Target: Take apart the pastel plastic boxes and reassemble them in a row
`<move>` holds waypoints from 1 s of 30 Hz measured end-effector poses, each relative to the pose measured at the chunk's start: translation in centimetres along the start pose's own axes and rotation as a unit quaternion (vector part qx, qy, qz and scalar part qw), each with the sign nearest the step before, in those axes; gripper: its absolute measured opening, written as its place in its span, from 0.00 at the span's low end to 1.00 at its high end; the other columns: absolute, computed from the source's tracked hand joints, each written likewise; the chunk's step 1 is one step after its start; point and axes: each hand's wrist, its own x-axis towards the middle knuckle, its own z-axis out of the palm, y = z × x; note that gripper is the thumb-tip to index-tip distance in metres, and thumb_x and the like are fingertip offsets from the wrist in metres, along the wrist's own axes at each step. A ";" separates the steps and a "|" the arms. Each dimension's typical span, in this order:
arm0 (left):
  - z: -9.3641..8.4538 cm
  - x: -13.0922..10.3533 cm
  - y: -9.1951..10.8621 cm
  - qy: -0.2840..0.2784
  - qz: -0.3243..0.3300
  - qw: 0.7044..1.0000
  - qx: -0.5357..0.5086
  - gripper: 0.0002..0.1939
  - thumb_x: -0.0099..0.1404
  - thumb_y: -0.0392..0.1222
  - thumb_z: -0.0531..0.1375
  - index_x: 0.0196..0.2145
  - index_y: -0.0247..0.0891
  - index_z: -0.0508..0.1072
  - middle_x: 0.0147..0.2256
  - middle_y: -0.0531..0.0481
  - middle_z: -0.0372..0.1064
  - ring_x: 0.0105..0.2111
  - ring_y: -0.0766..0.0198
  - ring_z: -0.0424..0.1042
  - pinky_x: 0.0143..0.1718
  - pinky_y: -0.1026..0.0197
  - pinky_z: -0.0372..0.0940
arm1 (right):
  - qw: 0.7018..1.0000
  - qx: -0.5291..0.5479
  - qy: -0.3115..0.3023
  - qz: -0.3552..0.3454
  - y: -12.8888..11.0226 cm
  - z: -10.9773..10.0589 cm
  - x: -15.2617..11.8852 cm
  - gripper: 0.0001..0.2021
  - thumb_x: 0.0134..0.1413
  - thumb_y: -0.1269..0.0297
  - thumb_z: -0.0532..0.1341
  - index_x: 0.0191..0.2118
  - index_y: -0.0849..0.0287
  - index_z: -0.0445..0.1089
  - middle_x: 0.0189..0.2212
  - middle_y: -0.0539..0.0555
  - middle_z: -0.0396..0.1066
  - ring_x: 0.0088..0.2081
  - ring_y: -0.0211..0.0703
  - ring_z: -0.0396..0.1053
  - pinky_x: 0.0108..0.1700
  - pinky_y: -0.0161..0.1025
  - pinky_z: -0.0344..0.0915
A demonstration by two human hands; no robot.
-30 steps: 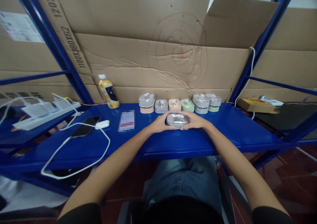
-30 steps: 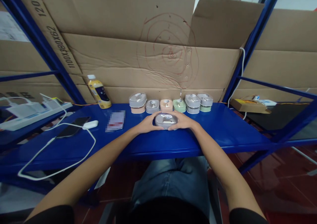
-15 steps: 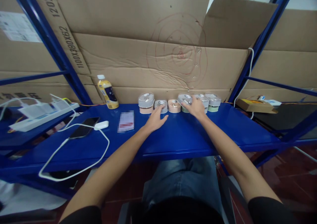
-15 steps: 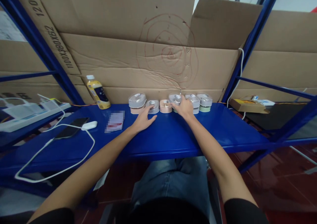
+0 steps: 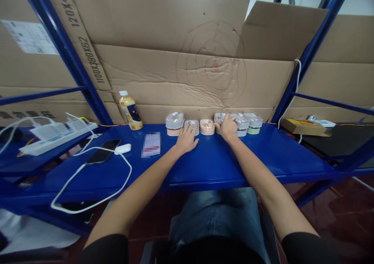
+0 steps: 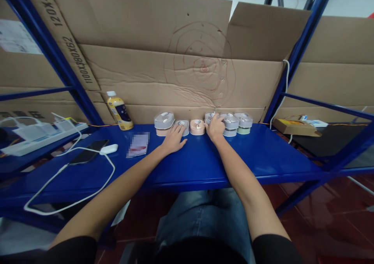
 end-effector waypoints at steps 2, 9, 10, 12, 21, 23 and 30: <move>-0.3 -0.1 0.2 0.014 0.010 1.000 0.012 0.32 0.65 0.43 0.60 0.65 0.33 0.62 0.66 0.30 0.60 0.68 0.35 0.55 0.68 0.34 0.50 | 1.000 -0.004 0.009 -0.004 0.0 -0.4 -0.4 0.44 0.60 0.43 0.64 0.68 0.73 0.54 0.59 0.86 0.59 0.49 0.71 0.75 0.46 0.56 0.73; -2.4 -1.5 3.0 0.099 -0.073 0.990 0.067 0.29 0.65 0.57 0.63 0.54 0.33 0.69 0.52 0.30 0.66 0.55 0.34 0.65 0.57 0.38 0.63 | 0.998 0.000 0.016 -0.055 -0.1 -2.3 -2.6 0.26 0.65 0.50 0.59 0.59 0.65 0.65 0.56 0.76 0.65 0.46 0.67 0.76 0.47 0.56 0.72; -2.5 -1.8 3.3 0.109 -0.095 0.987 0.073 0.33 0.63 0.61 0.65 0.55 0.33 0.69 0.53 0.29 0.65 0.55 0.33 0.66 0.56 0.37 0.64 | 0.997 0.007 0.015 -0.073 -0.1 -2.5 -3.0 0.24 0.66 0.51 0.57 0.58 0.64 0.67 0.56 0.75 0.67 0.46 0.67 0.76 0.47 0.56 0.72; -2.7 -2.2 3.7 0.101 -0.132 0.983 0.083 0.37 0.60 0.64 0.66 0.56 0.34 0.69 0.54 0.28 0.64 0.55 0.30 0.67 0.52 0.36 0.66 | 0.994 0.026 0.008 -0.110 0.1 -2.7 -3.7 0.21 0.68 0.53 0.55 0.56 0.62 0.69 0.54 0.72 0.69 0.46 0.64 0.75 0.47 0.55 0.71; -3.4 -3.2 4.8 0.019 -0.165 0.982 0.087 0.25 0.65 0.56 0.63 0.53 0.39 0.71 0.53 0.30 0.66 0.50 0.31 0.72 0.44 0.39 0.70 | 0.960 0.149 -0.022 -0.237 1.4 -1.4 -4.6 0.14 0.64 0.54 0.59 0.46 0.57 0.75 0.45 0.59 0.76 0.42 0.51 0.75 0.47 0.45 0.71; -3.6 -3.5 5.6 0.032 -0.156 0.985 0.072 0.27 0.63 0.61 0.64 0.50 0.39 0.72 0.54 0.30 0.66 0.50 0.30 0.72 0.44 0.39 0.70 | 0.955 0.173 -0.027 -0.238 1.6 -1.2 -4.4 0.14 0.64 0.55 0.60 0.45 0.58 0.75 0.43 0.59 0.76 0.41 0.50 0.75 0.48 0.45 0.71; -3.7 -3.2 5.8 -0.008 -0.028 0.999 -0.046 0.24 0.61 0.57 0.66 0.47 0.38 0.69 0.50 0.36 0.70 0.50 0.40 0.74 0.49 0.44 0.71 | 0.877 0.274 -0.165 -0.358 2.4 -1.9 -4.1 0.42 0.43 0.44 0.75 0.62 0.59 0.69 0.63 0.64 0.66 0.65 0.59 0.65 0.67 0.53 0.61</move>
